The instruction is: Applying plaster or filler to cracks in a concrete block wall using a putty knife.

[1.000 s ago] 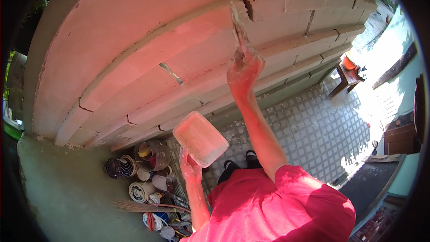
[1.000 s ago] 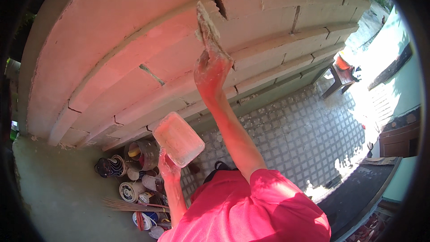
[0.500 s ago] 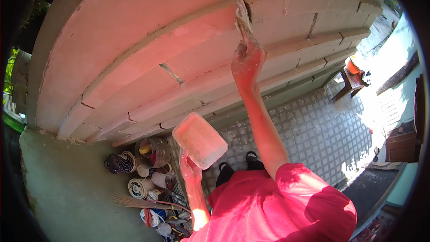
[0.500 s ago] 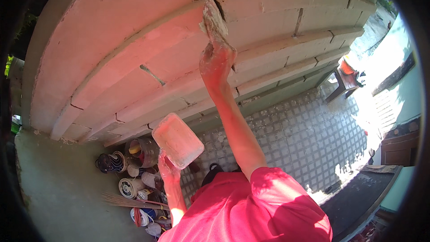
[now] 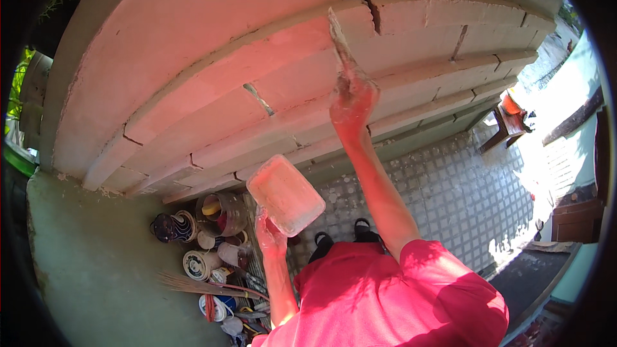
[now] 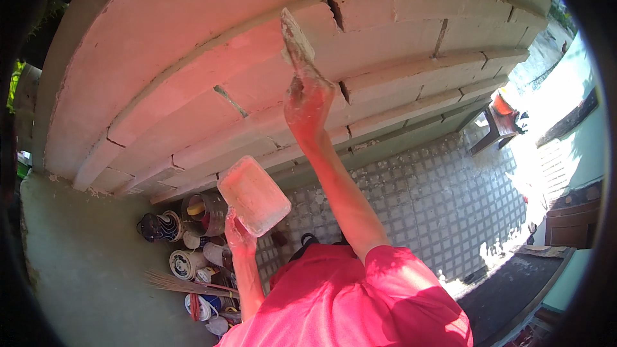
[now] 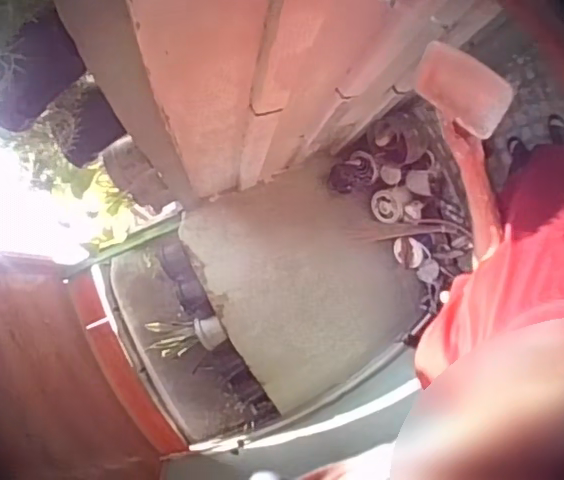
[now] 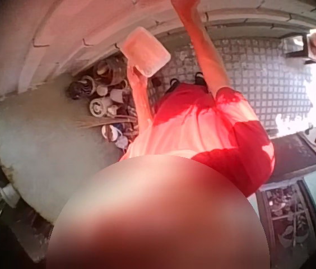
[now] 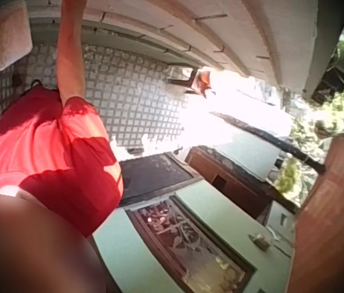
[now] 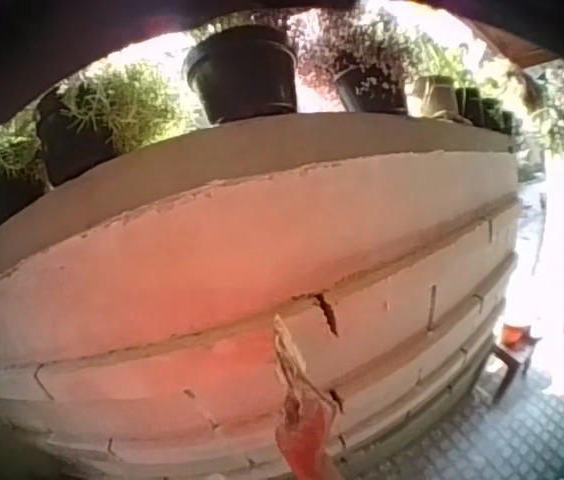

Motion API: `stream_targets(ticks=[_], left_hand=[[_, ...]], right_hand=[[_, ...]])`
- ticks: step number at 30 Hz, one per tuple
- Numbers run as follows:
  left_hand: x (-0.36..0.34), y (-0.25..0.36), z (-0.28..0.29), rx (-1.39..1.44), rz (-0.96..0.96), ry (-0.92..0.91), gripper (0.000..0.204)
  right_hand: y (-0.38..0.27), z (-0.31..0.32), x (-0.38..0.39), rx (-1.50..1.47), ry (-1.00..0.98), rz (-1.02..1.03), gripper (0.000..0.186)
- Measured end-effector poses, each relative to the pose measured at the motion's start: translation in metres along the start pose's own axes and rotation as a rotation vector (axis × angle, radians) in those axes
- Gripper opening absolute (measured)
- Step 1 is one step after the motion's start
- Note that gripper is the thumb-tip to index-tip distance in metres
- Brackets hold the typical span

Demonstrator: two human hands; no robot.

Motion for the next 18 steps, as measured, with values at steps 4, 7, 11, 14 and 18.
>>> stream_targets(ticks=[4,7,11,14,18], left_hand=[[-0.004,0.008,0.005,-0.017,0.007,-0.005,0.043],[-0.006,0.013,0.012,-0.01,0.013,-0.01,0.042],[-0.011,0.021,0.023,-0.002,0.016,-0.017,0.042],[-0.015,0.027,0.032,0.008,0.017,-0.03,0.041],[-0.026,0.034,0.034,0.012,0.034,-0.069,0.041]], right_hand=[[-0.01,-0.047,0.021,0.086,-0.018,0.234,0.054],[-0.019,-0.063,0.034,0.031,-0.028,0.238,0.056],[-0.028,-0.048,0.038,-0.096,-0.123,0.117,0.05],[-0.04,-0.037,0.023,-0.159,-0.096,0.105,0.038],[-0.016,-0.019,-0.016,-0.346,-0.029,0.042,0.025]])
Point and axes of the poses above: each hand's wrist, its own x-axis away from the middle knuckle, its own z-axis out of the back of the hand, y = z × x, the point moved 6 cm from there along -x, towards the middle knuckle
